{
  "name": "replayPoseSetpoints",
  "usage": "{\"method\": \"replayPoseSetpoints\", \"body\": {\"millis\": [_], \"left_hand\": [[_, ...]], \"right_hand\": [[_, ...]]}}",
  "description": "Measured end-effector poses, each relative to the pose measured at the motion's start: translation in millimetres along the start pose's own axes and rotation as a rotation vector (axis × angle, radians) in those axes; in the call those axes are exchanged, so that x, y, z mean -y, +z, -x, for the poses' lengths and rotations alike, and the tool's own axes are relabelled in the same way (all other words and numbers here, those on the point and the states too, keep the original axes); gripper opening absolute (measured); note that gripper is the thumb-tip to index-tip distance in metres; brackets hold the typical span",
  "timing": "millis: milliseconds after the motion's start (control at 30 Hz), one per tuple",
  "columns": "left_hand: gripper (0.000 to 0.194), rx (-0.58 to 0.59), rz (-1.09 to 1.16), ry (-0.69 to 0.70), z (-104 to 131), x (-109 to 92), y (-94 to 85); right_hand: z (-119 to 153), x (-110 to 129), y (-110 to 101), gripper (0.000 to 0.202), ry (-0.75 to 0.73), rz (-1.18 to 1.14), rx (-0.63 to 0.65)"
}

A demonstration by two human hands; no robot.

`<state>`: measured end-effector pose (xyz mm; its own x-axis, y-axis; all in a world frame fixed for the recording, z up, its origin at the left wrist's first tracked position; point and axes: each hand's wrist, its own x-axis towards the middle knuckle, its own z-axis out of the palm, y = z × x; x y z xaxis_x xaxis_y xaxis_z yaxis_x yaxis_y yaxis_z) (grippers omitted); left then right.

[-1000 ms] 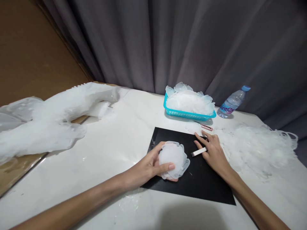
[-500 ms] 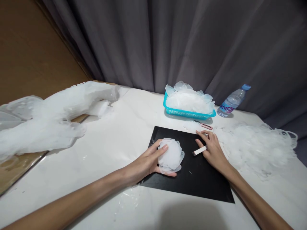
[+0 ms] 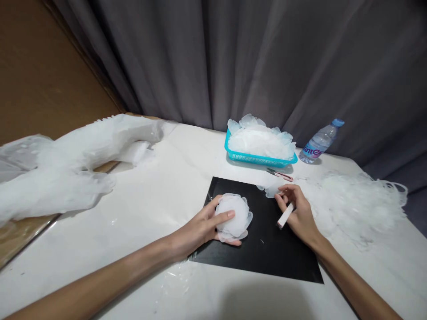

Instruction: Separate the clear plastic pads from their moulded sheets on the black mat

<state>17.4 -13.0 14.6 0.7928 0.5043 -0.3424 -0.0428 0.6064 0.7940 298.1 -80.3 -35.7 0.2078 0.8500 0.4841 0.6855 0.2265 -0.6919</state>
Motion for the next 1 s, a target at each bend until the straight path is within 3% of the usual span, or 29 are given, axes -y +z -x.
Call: {"method": "replayPoseSetpoints", "body": {"millis": [100,233,467,667,800,900,1000], "left_hand": [[0.042,-0.001,-0.014,0.018,0,1,-0.3],[0.041,-0.010,-0.014,0.020,0,2,0.0],[0.039,-0.004,-0.024,0.034,0,2,-0.2],[0.044,-0.027,0.016,0.020,-1,3,-1.6],[0.043,-0.041,0.025,0.028,-3,4,-1.9],[0.042,-0.036,0.000,0.040,-5,9,-3.8],[0.043,-0.024,-0.033,0.036,-5,11,-5.9]], "right_hand": [[0,4,-2,0.019,-0.009,-0.021,-0.003],[0,7,-9,0.016,-0.094,0.150,-0.044],[2,-10,-17,0.046,-0.101,0.540,0.225],[0,-8,-20,0.038,0.023,0.399,0.200],[-1,7,-24,0.029,0.088,0.242,0.154],[0,30,-22,0.032,0.021,0.136,0.093],[7,53,-11,0.043,-0.164,0.101,0.050]]}}
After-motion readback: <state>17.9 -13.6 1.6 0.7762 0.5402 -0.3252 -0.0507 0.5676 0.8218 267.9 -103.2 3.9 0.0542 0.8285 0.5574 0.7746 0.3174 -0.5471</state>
